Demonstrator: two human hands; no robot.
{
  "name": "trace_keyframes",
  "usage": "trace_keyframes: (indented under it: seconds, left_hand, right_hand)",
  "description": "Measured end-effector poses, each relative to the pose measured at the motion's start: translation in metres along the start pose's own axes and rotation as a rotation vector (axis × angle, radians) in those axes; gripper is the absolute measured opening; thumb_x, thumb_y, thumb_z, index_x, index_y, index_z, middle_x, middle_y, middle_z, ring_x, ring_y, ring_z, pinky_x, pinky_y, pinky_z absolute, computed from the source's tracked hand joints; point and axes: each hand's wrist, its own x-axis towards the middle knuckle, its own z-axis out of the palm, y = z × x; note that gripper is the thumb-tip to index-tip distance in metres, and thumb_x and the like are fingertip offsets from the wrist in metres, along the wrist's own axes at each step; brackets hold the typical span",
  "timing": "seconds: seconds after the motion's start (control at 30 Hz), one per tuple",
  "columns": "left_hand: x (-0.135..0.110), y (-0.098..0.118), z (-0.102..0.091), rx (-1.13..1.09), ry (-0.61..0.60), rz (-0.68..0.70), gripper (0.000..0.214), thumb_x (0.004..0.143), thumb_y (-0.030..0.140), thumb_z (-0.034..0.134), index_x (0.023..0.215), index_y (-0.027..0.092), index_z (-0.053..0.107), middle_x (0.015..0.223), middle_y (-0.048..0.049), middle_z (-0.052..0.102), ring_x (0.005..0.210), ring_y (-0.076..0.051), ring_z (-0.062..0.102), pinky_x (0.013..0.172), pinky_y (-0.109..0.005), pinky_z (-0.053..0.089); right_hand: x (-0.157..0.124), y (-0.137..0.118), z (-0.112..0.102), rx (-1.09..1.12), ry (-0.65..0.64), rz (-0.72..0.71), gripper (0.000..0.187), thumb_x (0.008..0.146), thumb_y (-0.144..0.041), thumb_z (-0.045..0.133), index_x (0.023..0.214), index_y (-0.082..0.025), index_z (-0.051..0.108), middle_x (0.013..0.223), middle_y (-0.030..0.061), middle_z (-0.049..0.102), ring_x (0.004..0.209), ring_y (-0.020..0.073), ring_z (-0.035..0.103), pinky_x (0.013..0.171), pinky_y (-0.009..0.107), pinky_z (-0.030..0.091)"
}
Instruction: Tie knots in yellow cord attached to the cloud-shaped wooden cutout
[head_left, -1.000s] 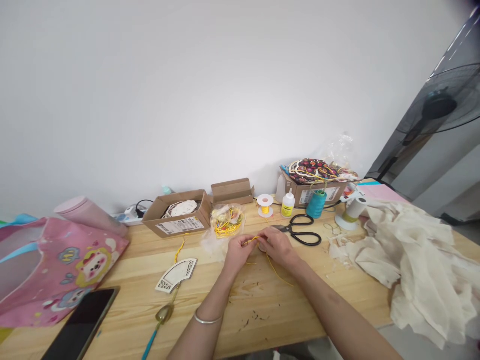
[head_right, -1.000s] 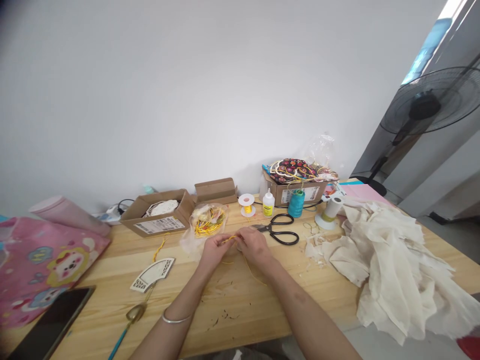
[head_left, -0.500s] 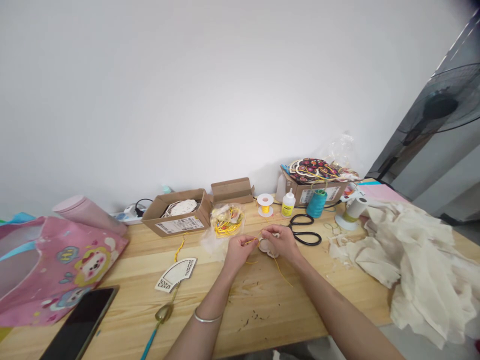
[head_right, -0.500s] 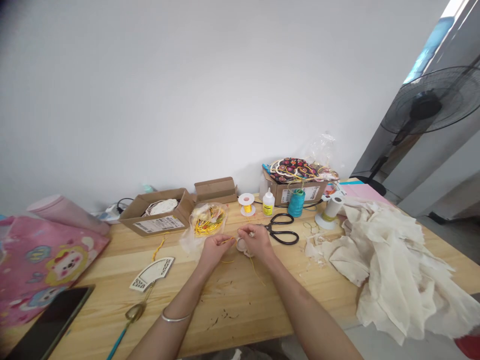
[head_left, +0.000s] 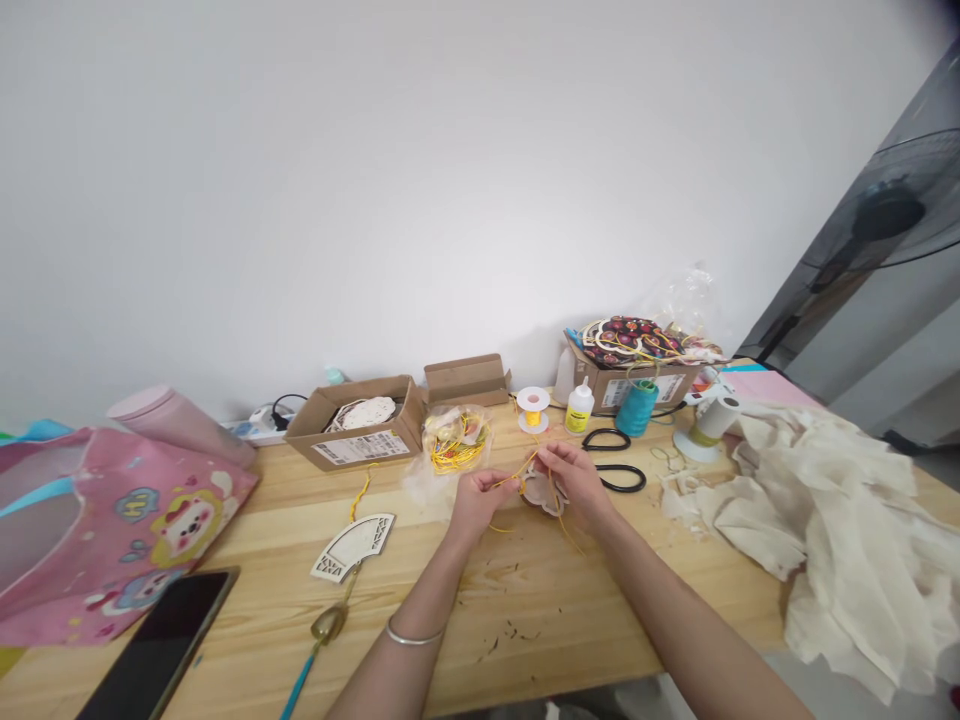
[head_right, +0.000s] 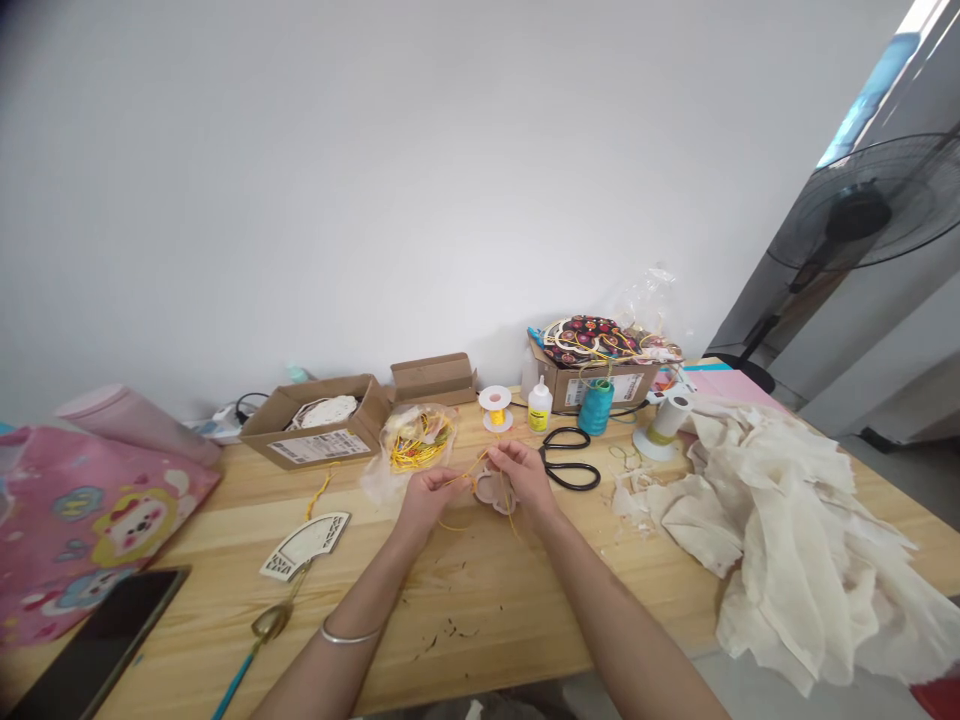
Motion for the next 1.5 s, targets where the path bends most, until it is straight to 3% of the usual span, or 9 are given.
trace_keyframes:
  seconds: [0.17, 0.33, 0.47, 0.63, 0.77, 1.0, 1.17, 1.37, 1.5]
  left_hand:
    - [0.000, 0.002, -0.001, -0.025, -0.028, 0.012, 0.022, 0.055, 0.031, 0.063, 0.066, 0.013, 0.066, 0.065, -0.0038, 0.066, 0.060, -0.014, 0.057, 0.057, -0.023, 0.042]
    - [0.000, 0.001, 0.000, -0.041, -0.022, 0.000, 0.022, 0.053, 0.030, 0.064, 0.064, 0.011, 0.065, 0.063, -0.0044, 0.065, 0.058, -0.015, 0.056, 0.056, -0.024, 0.042]
    - [-0.002, 0.003, 0.001, -0.078, -0.052, -0.010, 0.020, 0.053, 0.028, 0.064, 0.065, 0.011, 0.065, 0.063, -0.0039, 0.065, 0.057, -0.013, 0.054, 0.057, -0.023, 0.041]
    - [-0.004, 0.003, 0.001, -0.142, -0.064, -0.016, 0.023, 0.061, 0.031, 0.058, 0.069, 0.010, 0.063, 0.034, 0.0068, 0.040, 0.033, -0.003, 0.030, 0.036, -0.016, 0.023]
    - [-0.004, 0.001, 0.002, -0.145, -0.071, -0.036, 0.026, 0.064, 0.036, 0.054, 0.065, 0.010, 0.060, 0.032, 0.0096, 0.023, 0.032, -0.002, 0.016, 0.035, -0.018, 0.010]
    - [-0.002, 0.003, 0.003, -0.069, -0.062, -0.060, 0.028, 0.062, 0.037, 0.054, 0.062, 0.010, 0.060, 0.034, 0.0088, 0.026, 0.033, -0.002, 0.017, 0.035, -0.018, 0.010]
    - [-0.001, 0.004, 0.004, 0.012, -0.003, -0.017, 0.030, 0.060, 0.038, 0.054, 0.063, 0.010, 0.064, 0.034, 0.0058, 0.039, 0.035, -0.004, 0.031, 0.036, -0.017, 0.021]
    - [0.000, 0.003, 0.000, -0.014, 0.016, 0.033, 0.027, 0.060, 0.035, 0.056, 0.069, 0.010, 0.065, 0.048, -0.0001, 0.057, 0.044, -0.008, 0.046, 0.041, -0.018, 0.032]
    - [0.001, 0.002, -0.002, -0.032, 0.018, 0.070, 0.021, 0.059, 0.031, 0.059, 0.067, 0.012, 0.066, 0.060, -0.0021, 0.064, 0.053, -0.011, 0.052, 0.051, -0.021, 0.039]
  right_hand:
    - [-0.004, -0.007, 0.007, -0.371, -0.127, -0.146, 0.026, 0.064, -0.030, 0.057, 0.086, -0.017, 0.060, 0.083, 0.0047, 0.061, 0.064, 0.0113, 0.053, 0.057, 0.023, 0.042]
    - [-0.004, 0.000, 0.008, -0.742, -0.169, -0.375, 0.017, 0.072, -0.026, 0.049, 0.070, -0.017, 0.064, 0.067, 0.0029, 0.059, 0.062, 0.0116, 0.052, 0.056, 0.022, 0.040]
    - [-0.003, 0.004, 0.006, -0.932, -0.089, -0.450, 0.017, 0.073, -0.024, 0.048, 0.065, -0.017, 0.060, 0.062, 0.0016, 0.056, 0.059, 0.0109, 0.049, 0.055, 0.021, 0.037]
    - [-0.006, 0.004, 0.008, -0.959, -0.032, -0.495, 0.017, 0.075, -0.023, 0.045, 0.067, -0.017, 0.058, 0.063, 0.0012, 0.054, 0.061, 0.0106, 0.048, 0.056, 0.021, 0.036]
    - [-0.007, 0.004, 0.008, -0.970, -0.028, -0.555, 0.018, 0.076, -0.024, 0.044, 0.068, -0.017, 0.058, 0.065, 0.0021, 0.055, 0.065, 0.0116, 0.048, 0.060, 0.022, 0.037]
    - [-0.007, 0.006, 0.007, -1.036, -0.035, -0.622, 0.020, 0.078, -0.026, 0.042, 0.068, -0.017, 0.057, 0.069, 0.0034, 0.056, 0.068, 0.0128, 0.048, 0.063, 0.023, 0.036]
    - [-0.006, 0.006, 0.007, -1.043, -0.025, -0.621, 0.019, 0.076, -0.025, 0.043, 0.066, -0.017, 0.056, 0.066, 0.0034, 0.055, 0.066, 0.0129, 0.048, 0.062, 0.024, 0.036]
    - [-0.004, 0.007, 0.007, -0.919, 0.045, -0.495, 0.020, 0.076, -0.027, 0.042, 0.063, -0.016, 0.054, 0.062, 0.0016, 0.054, 0.059, 0.0109, 0.048, 0.053, 0.021, 0.037]
    - [-0.003, 0.005, 0.006, -0.853, -0.027, -0.411, 0.022, 0.075, -0.029, 0.042, 0.066, -0.016, 0.056, 0.062, 0.0012, 0.056, 0.056, 0.0101, 0.049, 0.051, 0.019, 0.037]
